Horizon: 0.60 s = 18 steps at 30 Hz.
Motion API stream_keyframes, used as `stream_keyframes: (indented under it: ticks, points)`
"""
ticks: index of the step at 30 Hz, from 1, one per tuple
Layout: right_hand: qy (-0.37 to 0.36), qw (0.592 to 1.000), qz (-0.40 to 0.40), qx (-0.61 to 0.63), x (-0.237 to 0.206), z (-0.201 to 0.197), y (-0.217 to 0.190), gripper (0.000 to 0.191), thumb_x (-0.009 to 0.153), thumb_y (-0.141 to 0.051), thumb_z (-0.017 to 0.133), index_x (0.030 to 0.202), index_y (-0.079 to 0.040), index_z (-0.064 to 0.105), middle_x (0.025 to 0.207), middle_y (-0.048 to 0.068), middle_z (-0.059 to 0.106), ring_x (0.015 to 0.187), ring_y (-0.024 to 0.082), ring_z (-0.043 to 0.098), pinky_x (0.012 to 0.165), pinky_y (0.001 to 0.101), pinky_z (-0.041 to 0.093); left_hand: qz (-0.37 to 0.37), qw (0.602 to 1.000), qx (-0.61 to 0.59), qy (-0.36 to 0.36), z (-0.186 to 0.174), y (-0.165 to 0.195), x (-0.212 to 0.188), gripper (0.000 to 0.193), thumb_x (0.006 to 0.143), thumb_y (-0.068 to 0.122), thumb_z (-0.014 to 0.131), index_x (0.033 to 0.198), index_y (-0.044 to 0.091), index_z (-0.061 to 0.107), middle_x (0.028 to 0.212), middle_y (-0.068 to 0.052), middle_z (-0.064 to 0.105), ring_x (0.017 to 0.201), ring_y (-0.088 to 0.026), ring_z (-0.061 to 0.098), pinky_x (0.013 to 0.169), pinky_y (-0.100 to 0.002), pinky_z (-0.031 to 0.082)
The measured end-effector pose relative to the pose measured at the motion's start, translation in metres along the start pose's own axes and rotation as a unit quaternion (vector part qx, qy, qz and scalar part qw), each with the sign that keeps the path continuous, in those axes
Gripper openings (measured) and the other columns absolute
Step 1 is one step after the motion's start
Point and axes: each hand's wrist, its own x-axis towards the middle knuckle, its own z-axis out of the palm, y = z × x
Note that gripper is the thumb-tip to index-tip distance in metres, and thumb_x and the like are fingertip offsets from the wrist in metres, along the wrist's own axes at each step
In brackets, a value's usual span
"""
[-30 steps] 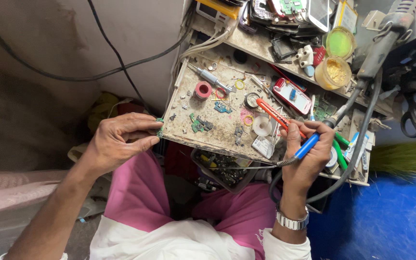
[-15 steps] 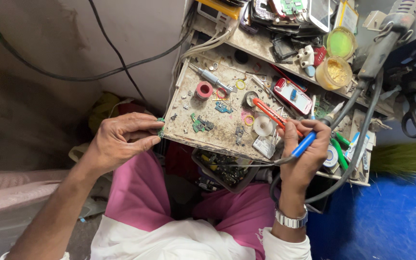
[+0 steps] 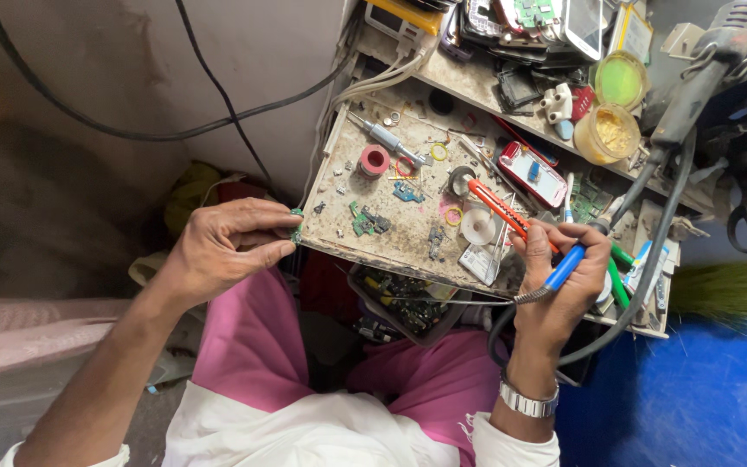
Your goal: The person sits on the floor and handles a small electronic component, then moves to a cluttered workbench to solder a circuit board using a soldering iron and tweezers.
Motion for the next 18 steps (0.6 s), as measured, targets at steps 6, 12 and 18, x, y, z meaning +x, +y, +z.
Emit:
stream_keyframes:
  ticks: [6, 12, 18]
  points:
    - [-0.014, 0.998, -0.027, -0.046, 0.002, -0.001, -0.005, 0.025, 0.106, 0.0, 0.071, 0.119, 0.001, 0.049, 0.11, 0.017, 0.071, 0.098, 0.017, 0.072, 0.086, 0.033, 0.067, -0.009, 1.0, -0.004, 0.006, 0.001, 0.001, 0.0, 0.035, 0.085, -0.007, 0.075, 0.12, -0.002, 0.073, 0.119, -0.007, 0.07, 0.097, -0.011, 0.072, 0.087, -0.023, 0.061]
    - [-0.042, 0.999, -0.008, -0.004, -0.02, 0.004, -0.026, 0.032, 0.104, -0.001, 0.071, 0.127, -0.001, 0.048, 0.115, 0.018, 0.071, 0.101, 0.019, 0.072, 0.087, 0.033, 0.064, 0.007, 0.995, 0.098, 0.006, 0.0, 0.01, 0.002, 0.035, 0.083, 0.003, 0.08, 0.118, 0.003, 0.075, 0.12, -0.007, 0.073, 0.1, -0.011, 0.071, 0.086, -0.024, 0.061]
    - [-0.176, 0.983, -0.058, 0.001, -0.071, 0.029, -0.028, 0.026, 0.099, 0.004, 0.069, 0.121, 0.0, 0.055, 0.118, 0.021, 0.074, 0.105, 0.026, 0.075, 0.093, 0.0356, 0.061, 0.017, 0.992, 0.129, 0.001, -0.004, 0.014, 0.004, 0.034, 0.083, 0.009, 0.082, 0.116, 0.006, 0.077, 0.12, -0.008, 0.074, 0.1, -0.011, 0.071, 0.085, -0.024, 0.06]
